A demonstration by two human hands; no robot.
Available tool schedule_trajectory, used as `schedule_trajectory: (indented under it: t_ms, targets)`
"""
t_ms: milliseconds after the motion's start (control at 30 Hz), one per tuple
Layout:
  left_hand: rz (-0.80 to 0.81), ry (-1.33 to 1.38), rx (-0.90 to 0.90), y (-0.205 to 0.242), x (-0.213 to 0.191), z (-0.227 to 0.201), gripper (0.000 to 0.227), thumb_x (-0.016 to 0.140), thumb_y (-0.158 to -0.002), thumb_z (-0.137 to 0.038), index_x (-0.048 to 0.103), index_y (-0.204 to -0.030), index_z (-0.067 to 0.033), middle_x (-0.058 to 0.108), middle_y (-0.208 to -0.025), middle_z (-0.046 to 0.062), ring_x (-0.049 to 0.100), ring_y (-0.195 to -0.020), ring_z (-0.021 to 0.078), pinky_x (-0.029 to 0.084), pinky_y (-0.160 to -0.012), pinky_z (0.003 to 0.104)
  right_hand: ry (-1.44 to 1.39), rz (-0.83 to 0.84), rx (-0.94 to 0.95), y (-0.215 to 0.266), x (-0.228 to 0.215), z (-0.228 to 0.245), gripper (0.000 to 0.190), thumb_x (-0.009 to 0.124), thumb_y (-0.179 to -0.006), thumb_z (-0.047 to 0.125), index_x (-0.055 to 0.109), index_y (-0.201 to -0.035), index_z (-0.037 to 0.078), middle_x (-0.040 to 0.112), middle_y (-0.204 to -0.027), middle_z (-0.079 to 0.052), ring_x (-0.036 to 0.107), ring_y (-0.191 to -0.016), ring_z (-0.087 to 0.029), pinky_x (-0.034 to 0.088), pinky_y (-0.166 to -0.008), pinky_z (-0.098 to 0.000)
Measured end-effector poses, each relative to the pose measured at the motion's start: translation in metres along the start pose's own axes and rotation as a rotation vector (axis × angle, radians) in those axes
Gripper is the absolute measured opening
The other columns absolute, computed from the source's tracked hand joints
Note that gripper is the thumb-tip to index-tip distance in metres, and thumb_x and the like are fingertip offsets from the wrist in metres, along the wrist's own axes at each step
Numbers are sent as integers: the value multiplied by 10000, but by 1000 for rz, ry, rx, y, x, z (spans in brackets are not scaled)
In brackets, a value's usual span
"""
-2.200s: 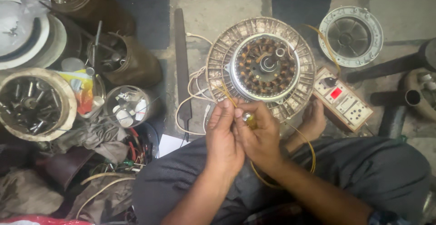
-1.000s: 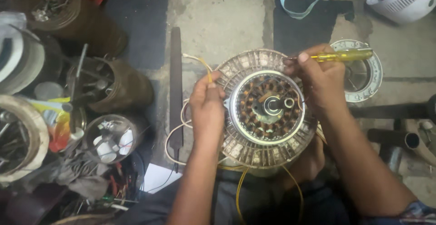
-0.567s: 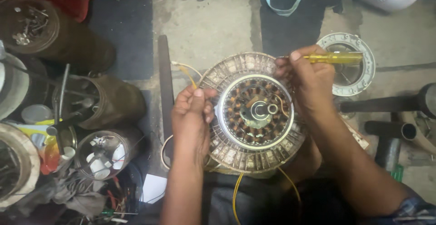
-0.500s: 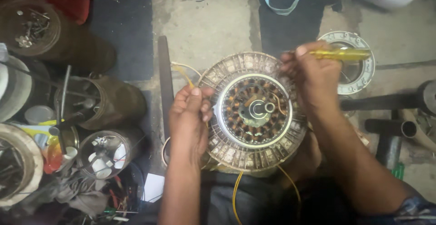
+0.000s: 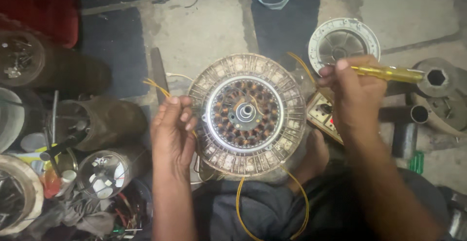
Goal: The person sits on the floor and uses a yellow test probe to check electrical continuity on the copper windings of a disassembled motor stator. They systematically touch the probe to various points on the stator while holding a wire, likely testing for faults or connections.
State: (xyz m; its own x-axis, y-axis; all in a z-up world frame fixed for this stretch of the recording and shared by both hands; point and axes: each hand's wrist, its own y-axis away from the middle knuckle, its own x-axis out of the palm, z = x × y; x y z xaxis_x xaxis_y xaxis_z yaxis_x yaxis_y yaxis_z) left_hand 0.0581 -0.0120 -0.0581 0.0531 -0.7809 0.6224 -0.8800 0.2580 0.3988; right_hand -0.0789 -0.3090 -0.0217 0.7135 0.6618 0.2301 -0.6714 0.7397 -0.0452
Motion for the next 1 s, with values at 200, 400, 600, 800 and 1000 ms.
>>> schedule_trajectory:
  t_ms: [200,400,600,800,1000]
  targets:
    - [-36,-26,-11,-1,5,0,135,651,-998,-143,593,-1084,-57,698,-1011,90,518,-698,88,414,-586,238,21,38,20,0,6,-5,150,657,-1053,72,543,-1120,1,707,-993,-174,688,-848,-213,605,-833,-356]
    - [-131,22,-125,1,8,-2,132,602,-995,-203,567,-1044,-86,707,-992,62,478,-621,88,362,-498,226,92,77,-14,6,16,-7,146,650,-1083,77,538,-1126,-7,701,-1024,-173,706,-910,-228,604,-864,-368]
    - [-73,172,-166,0,-5,-4,215,528,-1081,-312,519,-978,-124,463,-714,-16,373,-537,77,294,-448,233,168,112,-8,10,30,-10,135,647,-1084,71,558,-1128,-20,709,-1035,-189,706,-915,-227,615,-883,-372]
    - [-139,185,-155,4,1,-10,196,459,-1065,-303,516,-996,-129,418,-668,-17,344,-517,80,278,-440,238,229,95,-2,12,32,-13,135,636,-1072,82,551,-1134,-2,710,-1025,-173,708,-902,-214,612,-872,-362]
    - [-186,104,-154,9,13,-14,204,477,-1044,-206,587,-1162,-79,461,-683,-9,379,-529,75,308,-461,228,254,114,0,15,34,-13,154,659,-1081,83,548,-1142,-4,710,-1041,-169,717,-932,-210,614,-892,-358]
